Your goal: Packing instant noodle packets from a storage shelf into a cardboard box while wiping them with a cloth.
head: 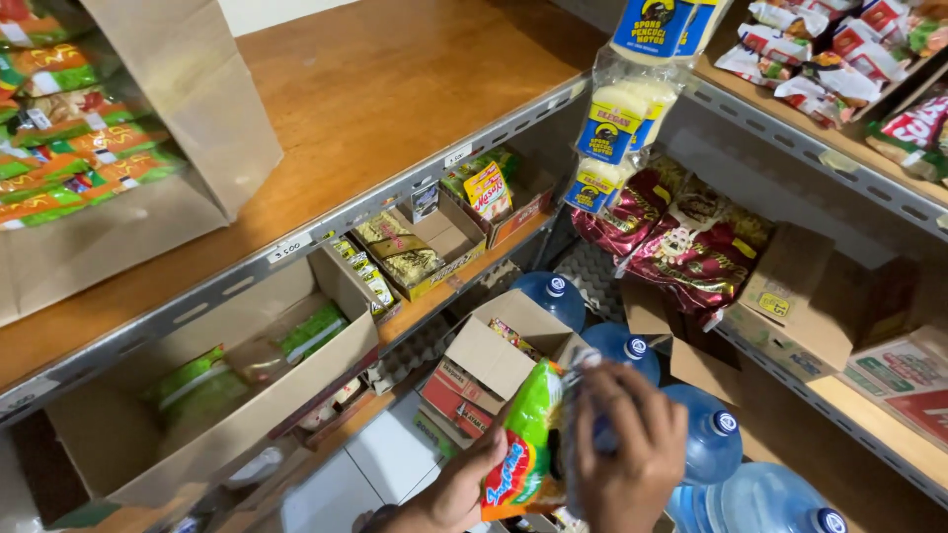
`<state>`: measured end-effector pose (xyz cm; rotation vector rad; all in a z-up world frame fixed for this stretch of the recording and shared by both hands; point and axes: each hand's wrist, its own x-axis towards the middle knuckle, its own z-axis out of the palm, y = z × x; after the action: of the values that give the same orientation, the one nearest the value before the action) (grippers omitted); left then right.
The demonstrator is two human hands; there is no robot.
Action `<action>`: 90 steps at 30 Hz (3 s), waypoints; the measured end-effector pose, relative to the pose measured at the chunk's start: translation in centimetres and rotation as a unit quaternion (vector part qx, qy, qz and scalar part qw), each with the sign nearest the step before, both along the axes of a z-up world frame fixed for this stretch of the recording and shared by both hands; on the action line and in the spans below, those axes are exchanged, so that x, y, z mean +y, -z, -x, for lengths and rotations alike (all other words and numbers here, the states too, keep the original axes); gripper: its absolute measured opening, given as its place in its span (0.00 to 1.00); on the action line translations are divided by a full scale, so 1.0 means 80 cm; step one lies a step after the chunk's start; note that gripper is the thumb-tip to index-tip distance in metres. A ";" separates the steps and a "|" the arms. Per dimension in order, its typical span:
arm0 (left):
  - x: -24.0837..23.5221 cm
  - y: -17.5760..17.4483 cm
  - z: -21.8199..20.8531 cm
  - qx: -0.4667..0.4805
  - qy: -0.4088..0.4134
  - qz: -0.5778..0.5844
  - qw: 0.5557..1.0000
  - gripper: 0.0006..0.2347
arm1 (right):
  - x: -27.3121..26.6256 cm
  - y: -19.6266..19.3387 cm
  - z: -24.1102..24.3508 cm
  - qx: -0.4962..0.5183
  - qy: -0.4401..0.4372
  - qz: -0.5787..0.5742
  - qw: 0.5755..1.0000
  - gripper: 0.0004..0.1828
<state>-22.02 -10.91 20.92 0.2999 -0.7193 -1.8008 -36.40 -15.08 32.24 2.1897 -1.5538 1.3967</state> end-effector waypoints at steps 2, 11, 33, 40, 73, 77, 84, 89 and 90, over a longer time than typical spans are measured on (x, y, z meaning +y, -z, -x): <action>0.000 -0.005 -0.003 0.006 -0.006 -0.001 1.000 0.32 | -0.001 0.009 0.003 -0.006 0.016 -0.005 1.000 0.13; -0.006 0.028 -0.010 0.061 -0.081 -0.087 0.991 0.29 | 0.039 0.102 -0.025 -0.054 -0.115 0.000 0.992 0.14; -0.006 0.055 -0.117 0.055 -0.124 0.019 0.991 0.41 | -0.031 0.219 0.068 -0.505 -0.179 -0.510 0.674 0.21; -0.012 0.008 -0.117 -0.242 -0.107 -0.109 0.958 0.36 | -0.064 0.141 0.065 -0.314 -0.319 -0.440 0.778 0.16; 0.007 0.056 -0.023 -0.046 -0.193 -0.195 0.961 0.23 | 0.015 0.034 -0.067 -0.022 -0.054 0.001 0.998 0.28; 0.005 0.091 -0.036 0.032 -0.207 -0.199 0.957 0.21 | 0.040 0.049 -0.076 0.033 -0.108 0.004 0.994 0.34; 0.007 0.016 -0.045 0.092 -0.190 -0.137 0.968 0.20 | -0.014 0.084 -0.014 -0.103 -0.019 -0.105 0.989 0.17; 0.006 0.013 -0.057 0.095 -0.138 -0.137 0.976 0.21 | -0.060 0.169 0.060 -0.262 -0.067 -0.264 0.926 0.15; 0.005 0.016 -0.060 0.097 -0.124 -0.150 0.976 0.22 | -0.063 0.186 0.070 -0.351 -0.115 -0.359 0.857 0.14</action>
<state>-17.21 -10.54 19.67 0.3892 -0.2579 -1.6678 -42.03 -20.12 17.36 2.4310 -2.4549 2.1329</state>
